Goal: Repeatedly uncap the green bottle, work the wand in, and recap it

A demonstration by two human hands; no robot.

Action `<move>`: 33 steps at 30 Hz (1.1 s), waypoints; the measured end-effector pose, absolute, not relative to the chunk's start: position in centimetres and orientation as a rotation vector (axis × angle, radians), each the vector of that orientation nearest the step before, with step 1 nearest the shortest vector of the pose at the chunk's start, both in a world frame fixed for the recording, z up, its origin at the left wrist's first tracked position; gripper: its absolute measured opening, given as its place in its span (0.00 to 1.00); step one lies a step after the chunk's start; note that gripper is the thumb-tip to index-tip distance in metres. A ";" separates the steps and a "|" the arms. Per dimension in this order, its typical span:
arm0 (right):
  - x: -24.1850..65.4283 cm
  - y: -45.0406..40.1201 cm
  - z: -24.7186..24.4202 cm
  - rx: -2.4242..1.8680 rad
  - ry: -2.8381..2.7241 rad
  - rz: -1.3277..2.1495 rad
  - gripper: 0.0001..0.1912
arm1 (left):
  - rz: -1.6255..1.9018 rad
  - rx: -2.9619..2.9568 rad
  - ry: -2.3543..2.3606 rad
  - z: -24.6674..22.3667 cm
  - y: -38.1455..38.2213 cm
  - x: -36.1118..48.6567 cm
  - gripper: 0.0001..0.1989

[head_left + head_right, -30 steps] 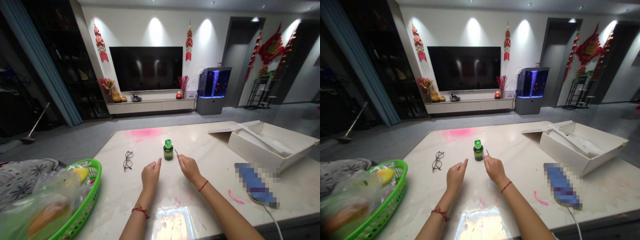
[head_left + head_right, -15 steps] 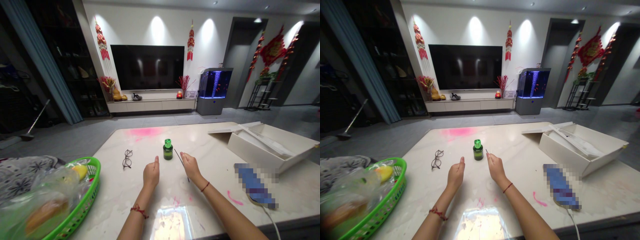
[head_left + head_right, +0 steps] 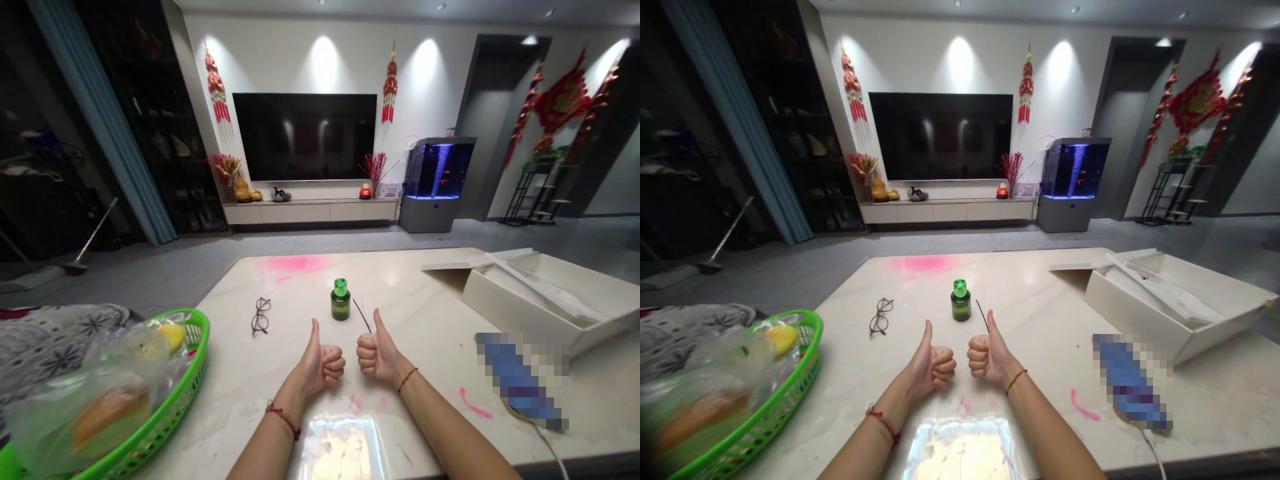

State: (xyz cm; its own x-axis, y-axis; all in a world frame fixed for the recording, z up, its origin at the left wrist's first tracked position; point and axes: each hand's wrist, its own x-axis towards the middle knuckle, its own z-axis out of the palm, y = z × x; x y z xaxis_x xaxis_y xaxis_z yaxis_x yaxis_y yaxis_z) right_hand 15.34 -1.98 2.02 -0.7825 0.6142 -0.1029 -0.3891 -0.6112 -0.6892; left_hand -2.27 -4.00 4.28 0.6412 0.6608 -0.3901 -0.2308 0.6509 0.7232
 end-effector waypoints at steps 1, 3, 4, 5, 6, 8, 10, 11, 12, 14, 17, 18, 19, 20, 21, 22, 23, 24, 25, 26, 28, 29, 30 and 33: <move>15.0 -1.7 1.8 -0.477 -0.905 2.321 0.36 | 0.551 0.690 0.729 3.9 -3.8 -2.0 0.35; 14.6 -1.1 1.6 -0.648 -0.967 2.196 0.35 | 0.628 0.710 0.819 3.4 -3.3 -1.6 0.35; 14.5 -0.8 1.6 -0.792 -1.025 2.087 0.34 | 0.687 0.720 0.904 3.1 -3.0 -1.4 0.35; 14.4 -0.4 1.6 -0.951 -1.098 1.928 0.33 | 0.753 0.725 1.018 2.9 -2.7 -1.3 0.34; 14.5 0.0 1.6 -1.096 -1.178 1.719 0.32 | 0.826 0.717 1.148 2.8 -2.5 -1.3 0.33; 14.7 0.9 1.5 -1.279 -1.318 1.238 0.28 | 0.970 0.669 1.313 2.6 -2.2 -1.2 0.28; 15.0 1.7 1.1 -1.330 -1.387 0.877 0.21 | 1.094 0.614 1.346 2.4 -2.1 -1.4 0.22; 15.1 2.1 0.8 -1.346 -1.387 0.775 0.18 | 1.143 0.588 1.336 2.4 -2.1 -1.5 0.21; 15.1 2.4 0.5 -1.363 -1.374 0.709 0.16 | 1.182 0.564 1.327 2.4 -2.2 -1.7 0.20; 14.8 3.1 -0.2 -1.389 -1.341 0.646 0.15 | 1.243 0.512 1.325 2.5 -2.3 -2.0 0.18; 14.0 4.2 -1.1 -1.393 -1.301 0.673 0.24 | 1.282 0.453 1.319 2.6 -2.2 -2.5 0.16; 13.7 4.6 -1.3 -1.387 -1.293 0.718 0.28 | 1.290 0.434 1.313 2.7 -2.2 -2.6 0.16; 13.5 5.0 -1.4 -1.375 -1.297 0.771 0.31 | 1.295 0.416 1.307 2.8 -2.1 -2.6 0.15; 13.3 5.4 -1.5 -1.361 -1.298 0.809 0.33 | 1.298 0.398 1.301 2.8 -2.0 -2.7 0.15; 13.2 5.7 -1.6 -1.346 -1.304 0.833 0.35 | 1.298 0.381 1.297 2.9 -2.0 -2.8 0.14; 13.1 6.0 -1.5 -1.333 -1.313 0.842 0.36 | 1.296 0.366 1.295 2.9 -2.0 -2.9 0.14; 13.2 6.2 -1.4 -1.327 -1.321 0.836 0.37 | 1.293 0.351 1.295 3.0 -2.0 -2.9 0.14; 13.2 6.3 -1.3 -1.325 -1.335 0.821 0.38 | 1.289 0.339 1.296 3.0 -2.0 -3.0 0.14; 13.3 6.4 -1.2 -1.324 -1.355 0.803 0.38 | 1.286 0.330 1.298 3.0 -2.0 -3.1 0.13; 13.5 6.4 -1.1 -1.321 -1.378 0.782 0.38 | 1.283 0.325 1.300 2.9 -1.9 -3.1 0.13; 13.7 6.5 -0.7 -1.299 -1.422 0.737 0.35 | 1.281 0.325 1.302 2.9 -1.8 -3.2 0.13; 13.7 6.5 -0.5 -1.281 -1.440 0.715 0.33 | 1.282 0.330 1.303 2.9 -1.7 -3.2 0.12; 13.7 6.5 -0.3 -1.263 -1.454 0.694 0.32 | 1.282 0.337 1.304 2.9 -1.6 -3.2 0.12; 13.4 6.8 0.6 -1.231 -1.482 0.631 0.30 | 1.288 0.363 1.309 2.8 -1.3 -3.0 0.13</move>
